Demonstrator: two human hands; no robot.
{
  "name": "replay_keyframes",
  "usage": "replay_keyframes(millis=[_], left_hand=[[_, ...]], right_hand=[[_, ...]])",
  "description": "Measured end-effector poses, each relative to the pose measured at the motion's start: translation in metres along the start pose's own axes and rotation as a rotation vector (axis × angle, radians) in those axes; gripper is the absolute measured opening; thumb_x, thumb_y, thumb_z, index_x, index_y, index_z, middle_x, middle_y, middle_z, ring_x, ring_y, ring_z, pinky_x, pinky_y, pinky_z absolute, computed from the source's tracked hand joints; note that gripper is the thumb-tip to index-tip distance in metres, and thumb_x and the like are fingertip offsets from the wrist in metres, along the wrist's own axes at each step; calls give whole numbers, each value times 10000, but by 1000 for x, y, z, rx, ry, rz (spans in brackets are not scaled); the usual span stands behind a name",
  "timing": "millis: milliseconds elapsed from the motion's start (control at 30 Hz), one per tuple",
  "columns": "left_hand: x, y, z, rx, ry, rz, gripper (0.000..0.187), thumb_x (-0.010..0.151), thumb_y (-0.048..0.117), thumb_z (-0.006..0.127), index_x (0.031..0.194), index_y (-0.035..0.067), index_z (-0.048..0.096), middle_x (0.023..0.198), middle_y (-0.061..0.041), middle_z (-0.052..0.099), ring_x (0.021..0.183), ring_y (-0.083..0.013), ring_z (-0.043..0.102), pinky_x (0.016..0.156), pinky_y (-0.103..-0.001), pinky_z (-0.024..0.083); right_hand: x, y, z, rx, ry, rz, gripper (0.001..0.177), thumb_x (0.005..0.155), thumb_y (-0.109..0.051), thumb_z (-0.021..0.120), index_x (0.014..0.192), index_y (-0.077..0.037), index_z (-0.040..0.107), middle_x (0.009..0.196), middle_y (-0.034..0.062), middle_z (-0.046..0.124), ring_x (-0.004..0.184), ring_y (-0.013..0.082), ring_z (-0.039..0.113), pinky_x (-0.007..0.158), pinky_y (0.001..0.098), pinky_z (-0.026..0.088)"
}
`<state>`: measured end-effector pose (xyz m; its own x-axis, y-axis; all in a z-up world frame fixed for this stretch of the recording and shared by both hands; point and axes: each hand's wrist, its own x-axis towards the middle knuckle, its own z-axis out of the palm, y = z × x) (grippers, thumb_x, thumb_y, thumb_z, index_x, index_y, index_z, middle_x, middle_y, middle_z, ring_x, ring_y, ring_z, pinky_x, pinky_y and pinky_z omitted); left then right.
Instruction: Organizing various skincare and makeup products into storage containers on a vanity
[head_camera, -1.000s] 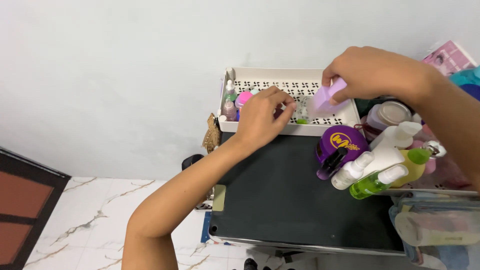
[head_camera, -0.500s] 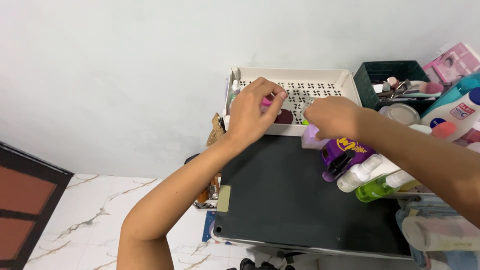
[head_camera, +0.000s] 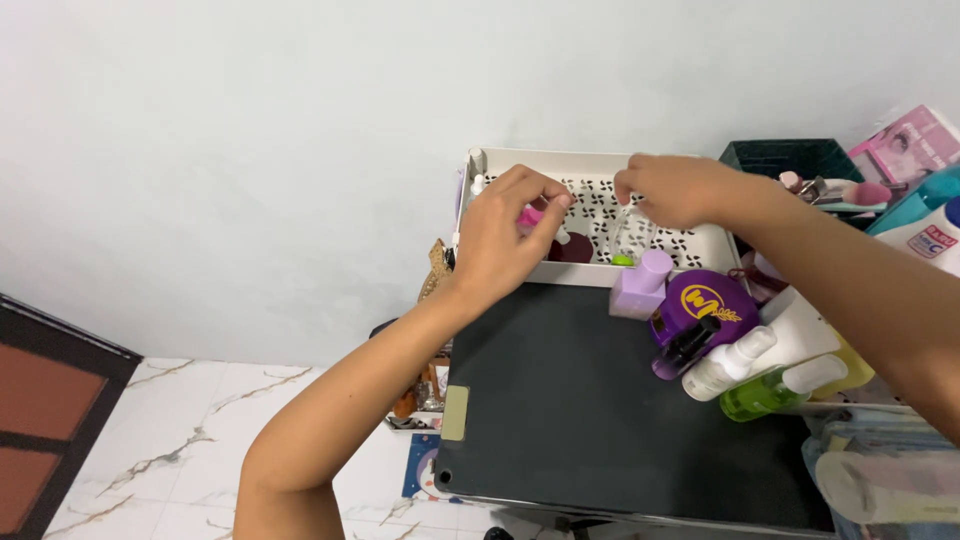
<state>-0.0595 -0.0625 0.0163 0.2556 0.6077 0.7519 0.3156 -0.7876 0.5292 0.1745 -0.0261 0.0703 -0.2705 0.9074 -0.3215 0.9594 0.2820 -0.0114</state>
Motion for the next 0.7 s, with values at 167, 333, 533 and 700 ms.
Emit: replay_keyframes(millis=[167,333,533,700], left_hand=[[1,-5,-6,-5,12,-30,99,971,200,654,929,141,722,891,-67,684,844,-286,714,741,-390,565],[-2,-10,-15,-10,0,-57,105,970,201,656,922,135,723,887,-79,675,856,-308,706,738,-395,565],[-3,-13,-20,-9,-8,-90,111,966,191,666,921,115,733,885,-92,681,858,-318,708,735,-409,570],[-5,-12,-21,-31,-9,-96,108,965,193,664,921,123,733,881,-71,684,855,-291,710,738,-398,580]], right_hand=[[50,43,50,-200,-120,-285,720,709,111,706,1366,-106,508,1417,273,476,1153,610,611,965,647,552],[64,47,74,-412,-67,-280,608,804,45,665,1325,-236,527,1374,100,502,1183,442,623,920,532,611],[96,77,103,-679,-18,-317,534,854,-115,677,1315,-334,517,1327,2,520,1097,328,654,825,495,628],[93,86,80,-552,-43,-267,506,853,-284,771,1312,-249,562,1246,40,627,1058,374,721,852,542,622]])
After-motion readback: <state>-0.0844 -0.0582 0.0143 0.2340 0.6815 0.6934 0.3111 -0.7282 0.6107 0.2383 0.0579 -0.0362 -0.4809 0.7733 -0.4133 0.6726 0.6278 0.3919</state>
